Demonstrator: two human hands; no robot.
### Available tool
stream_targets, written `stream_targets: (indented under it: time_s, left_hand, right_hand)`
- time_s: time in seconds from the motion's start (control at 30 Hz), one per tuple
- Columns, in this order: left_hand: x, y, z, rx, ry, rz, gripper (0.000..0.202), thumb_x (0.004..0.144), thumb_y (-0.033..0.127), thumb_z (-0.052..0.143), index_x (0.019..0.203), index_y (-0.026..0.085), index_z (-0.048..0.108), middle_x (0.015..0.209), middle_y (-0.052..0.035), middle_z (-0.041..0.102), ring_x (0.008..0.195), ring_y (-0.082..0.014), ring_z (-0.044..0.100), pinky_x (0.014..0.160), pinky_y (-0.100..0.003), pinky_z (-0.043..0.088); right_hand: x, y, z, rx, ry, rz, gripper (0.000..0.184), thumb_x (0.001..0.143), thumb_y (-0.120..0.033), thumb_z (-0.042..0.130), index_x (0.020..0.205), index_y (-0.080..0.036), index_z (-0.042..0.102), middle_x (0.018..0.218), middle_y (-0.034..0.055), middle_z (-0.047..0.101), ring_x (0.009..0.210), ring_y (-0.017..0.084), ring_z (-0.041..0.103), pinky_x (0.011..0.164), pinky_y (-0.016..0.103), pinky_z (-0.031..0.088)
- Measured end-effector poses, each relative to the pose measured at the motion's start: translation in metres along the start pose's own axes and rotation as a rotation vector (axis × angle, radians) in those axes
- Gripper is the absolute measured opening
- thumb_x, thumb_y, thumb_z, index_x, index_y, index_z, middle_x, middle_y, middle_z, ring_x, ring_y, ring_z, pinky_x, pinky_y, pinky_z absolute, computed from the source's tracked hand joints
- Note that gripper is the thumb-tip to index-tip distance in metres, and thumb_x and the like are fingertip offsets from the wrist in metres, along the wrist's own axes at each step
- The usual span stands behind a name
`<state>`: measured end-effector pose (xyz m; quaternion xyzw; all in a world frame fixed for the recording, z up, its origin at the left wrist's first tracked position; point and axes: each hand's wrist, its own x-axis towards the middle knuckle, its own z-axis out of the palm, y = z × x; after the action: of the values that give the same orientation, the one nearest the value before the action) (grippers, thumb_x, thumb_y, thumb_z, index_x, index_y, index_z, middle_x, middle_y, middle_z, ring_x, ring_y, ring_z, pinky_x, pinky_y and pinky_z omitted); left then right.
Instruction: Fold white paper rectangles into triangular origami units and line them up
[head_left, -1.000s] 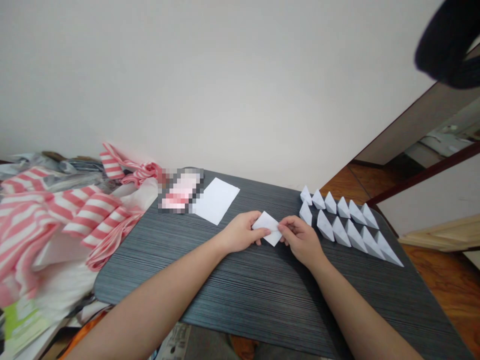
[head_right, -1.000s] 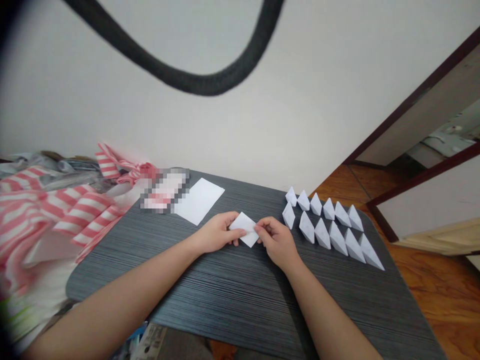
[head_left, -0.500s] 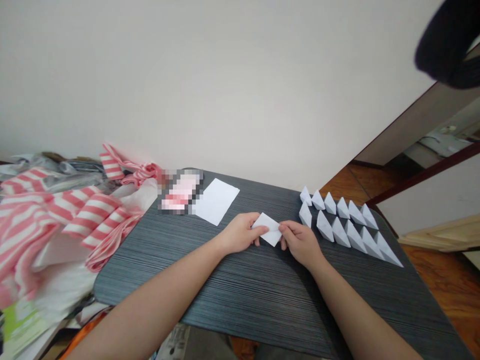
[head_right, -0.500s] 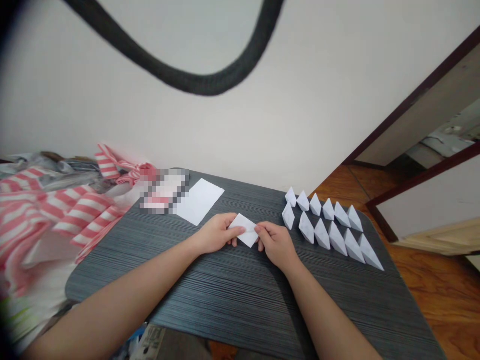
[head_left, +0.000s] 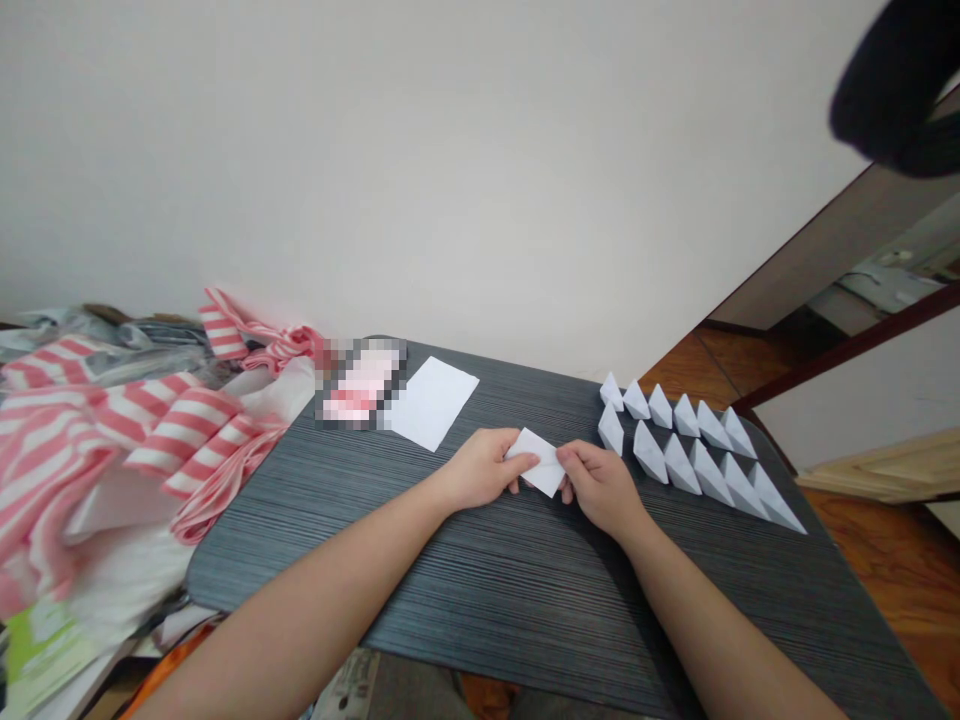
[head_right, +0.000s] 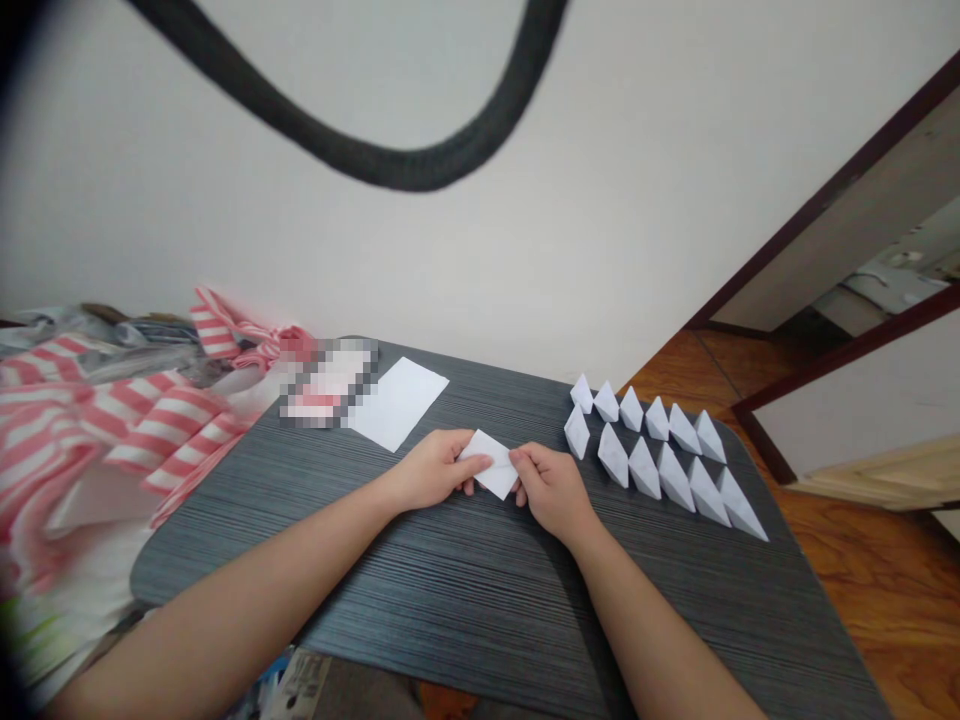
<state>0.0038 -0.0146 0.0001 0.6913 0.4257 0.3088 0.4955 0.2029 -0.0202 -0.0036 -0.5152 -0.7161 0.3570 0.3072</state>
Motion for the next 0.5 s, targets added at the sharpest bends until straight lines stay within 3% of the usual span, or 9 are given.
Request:
stream_targets:
  time_s: [0.27, 0.5]
  left_hand:
    - [-0.0008, -0.0012, 0.0003, 0.028, 0.014, 0.016, 0.031, 0.085, 0.04, 0.044, 0.082, 0.014, 0.06, 0.058, 0.0001, 0.059, 0.051, -0.0104, 0.055, 0.052, -0.02, 0.039]
    - [0.0009, -0.0056, 0.003, 0.009, 0.018, 0.001, 0.034, 0.08, 0.046, 0.052, 0.086, 0.013, 0.061, 0.064, -0.0022, 0.062, 0.053, -0.011, 0.056, 0.048, -0.02, 0.038]
  right_hand:
    - [0.0012, -0.0007, 0.0013, 0.015, -0.127, -0.023, 0.024, 0.089, -0.033, 0.047, 0.075, -0.018, 0.059, 0.049, -0.003, 0.059, 0.046, 0.012, 0.054, 0.052, 0.022, 0.04]
    - [0.0001, -0.0064, 0.0026, -0.064, -0.106, -0.02, 0.027, 0.09, -0.035, 0.047, 0.071, -0.018, 0.057, 0.051, -0.0019, 0.062, 0.048, 0.012, 0.057, 0.054, 0.023, 0.04]
